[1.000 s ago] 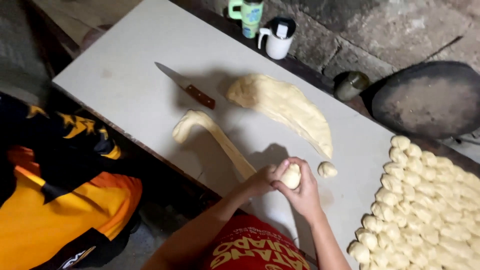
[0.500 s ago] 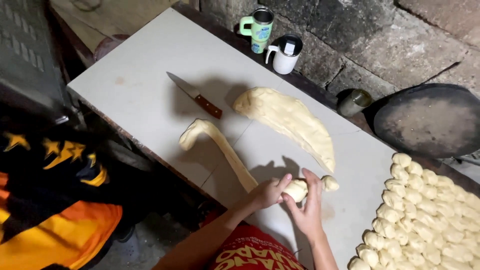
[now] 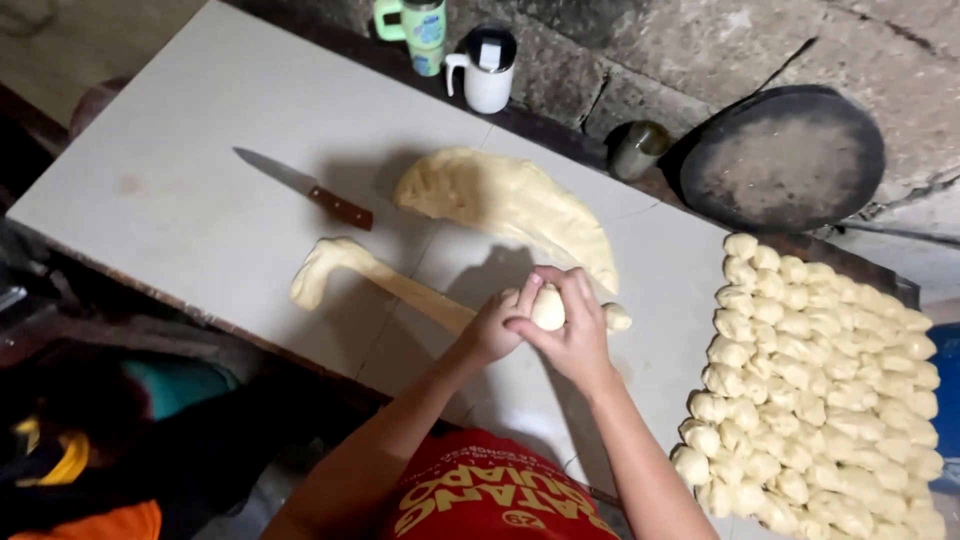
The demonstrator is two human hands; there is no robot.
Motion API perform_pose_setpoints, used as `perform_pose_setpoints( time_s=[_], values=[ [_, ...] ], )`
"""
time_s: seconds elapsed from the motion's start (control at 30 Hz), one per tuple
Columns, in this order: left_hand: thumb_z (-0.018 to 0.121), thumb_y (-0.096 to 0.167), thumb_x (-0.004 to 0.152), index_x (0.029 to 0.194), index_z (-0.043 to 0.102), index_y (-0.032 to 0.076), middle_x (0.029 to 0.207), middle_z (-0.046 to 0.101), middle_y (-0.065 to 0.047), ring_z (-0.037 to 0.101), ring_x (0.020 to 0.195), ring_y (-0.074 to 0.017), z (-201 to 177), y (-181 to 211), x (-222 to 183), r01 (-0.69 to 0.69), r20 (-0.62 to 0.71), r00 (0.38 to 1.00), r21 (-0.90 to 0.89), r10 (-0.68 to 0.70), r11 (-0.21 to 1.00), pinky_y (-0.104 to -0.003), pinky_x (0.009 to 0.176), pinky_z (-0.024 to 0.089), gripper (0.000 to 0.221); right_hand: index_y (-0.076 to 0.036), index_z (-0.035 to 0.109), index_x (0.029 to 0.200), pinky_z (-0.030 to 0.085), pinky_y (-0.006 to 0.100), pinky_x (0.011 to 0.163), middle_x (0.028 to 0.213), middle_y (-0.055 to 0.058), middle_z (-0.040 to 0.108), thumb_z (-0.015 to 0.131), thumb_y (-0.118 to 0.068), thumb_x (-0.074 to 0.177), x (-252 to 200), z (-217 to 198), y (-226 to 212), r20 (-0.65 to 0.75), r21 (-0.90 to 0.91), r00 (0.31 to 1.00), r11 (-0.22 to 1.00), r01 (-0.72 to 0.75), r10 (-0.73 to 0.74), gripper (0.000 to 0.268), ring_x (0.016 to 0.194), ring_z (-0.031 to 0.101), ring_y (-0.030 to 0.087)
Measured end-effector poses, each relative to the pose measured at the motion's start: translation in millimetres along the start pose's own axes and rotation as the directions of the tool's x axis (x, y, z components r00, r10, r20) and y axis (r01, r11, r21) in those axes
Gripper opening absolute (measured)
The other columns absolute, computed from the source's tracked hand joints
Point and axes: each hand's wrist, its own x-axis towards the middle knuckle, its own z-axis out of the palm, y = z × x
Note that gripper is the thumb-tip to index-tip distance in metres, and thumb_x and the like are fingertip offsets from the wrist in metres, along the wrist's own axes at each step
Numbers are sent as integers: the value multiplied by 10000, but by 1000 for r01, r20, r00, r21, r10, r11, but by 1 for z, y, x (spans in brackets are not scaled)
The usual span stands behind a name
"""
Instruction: Dividing a large piece of dough into smaller portions and rolling them into uniform balls on a work table.
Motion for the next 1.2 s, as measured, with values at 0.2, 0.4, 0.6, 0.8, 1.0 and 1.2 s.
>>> perform_pose_setpoints(
  time_s=[0.2,0.4,0.6,0.8,1.0,1.2],
  values=[
    [378,249,907,1156,617,0,869,717,-167,703,828,-335,28,-55,32,-134,-198,966,173,168,976,-472,735,570,426,-118,681,998,496,311,649,759,33,681,862,-276,739,-5,25,-5,-112,177,971,966,-191,212,353,688,614,141],
    [584,219,831,1178,602,-64,760,656,-140,683,698,-281,87,-134,54,-168,-351,664,790,660,590,-382,562,580,448,-99,601,925,474,317,521,615,92,596,751,-150,811,-23,37,43,-280,28,953,994,-108,111,195,541,582,188],
    [373,536,944,910,585,225,860,603,-37,556,762,-202,97,-74,-5,0,51,999,219,-11,976,-355,683,357,378,-61,478,1031,428,506,732,902,197,549,576,-193,835,-32,37,119,67,-435,982,891,-130,176,256,826,547,432],
    [221,315,1088,1094,557,51,764,596,-32,582,609,-118,22,-14,-12,-102,-255,960,69,117,992,-247,493,480,428,32,498,1328,320,566,1067,1312,251,559,545,-202,800,-70,62,90,288,-186,935,945,268,-208,579,1224,475,460],
    [369,1,943,1347,501,33,1536,323,-225,307,1419,-322,60,-60,33,-166,-4,985,270,174,948,-450,1162,239,426,-66,611,1209,376,488,1032,1276,256,529,484,-56,867,-152,39,98,375,-223,914,942,251,-155,365,1163,480,443],
    [505,62,966,1037,690,92,1094,702,-84,677,981,-239,49,-58,6,-144,-174,968,199,180,969,-366,853,525,199,-66,671,1046,474,383,879,1062,125,651,698,-175,859,-92,-20,-28,-9,-460,972,864,204,-234,218,969,606,289]
  ],
)
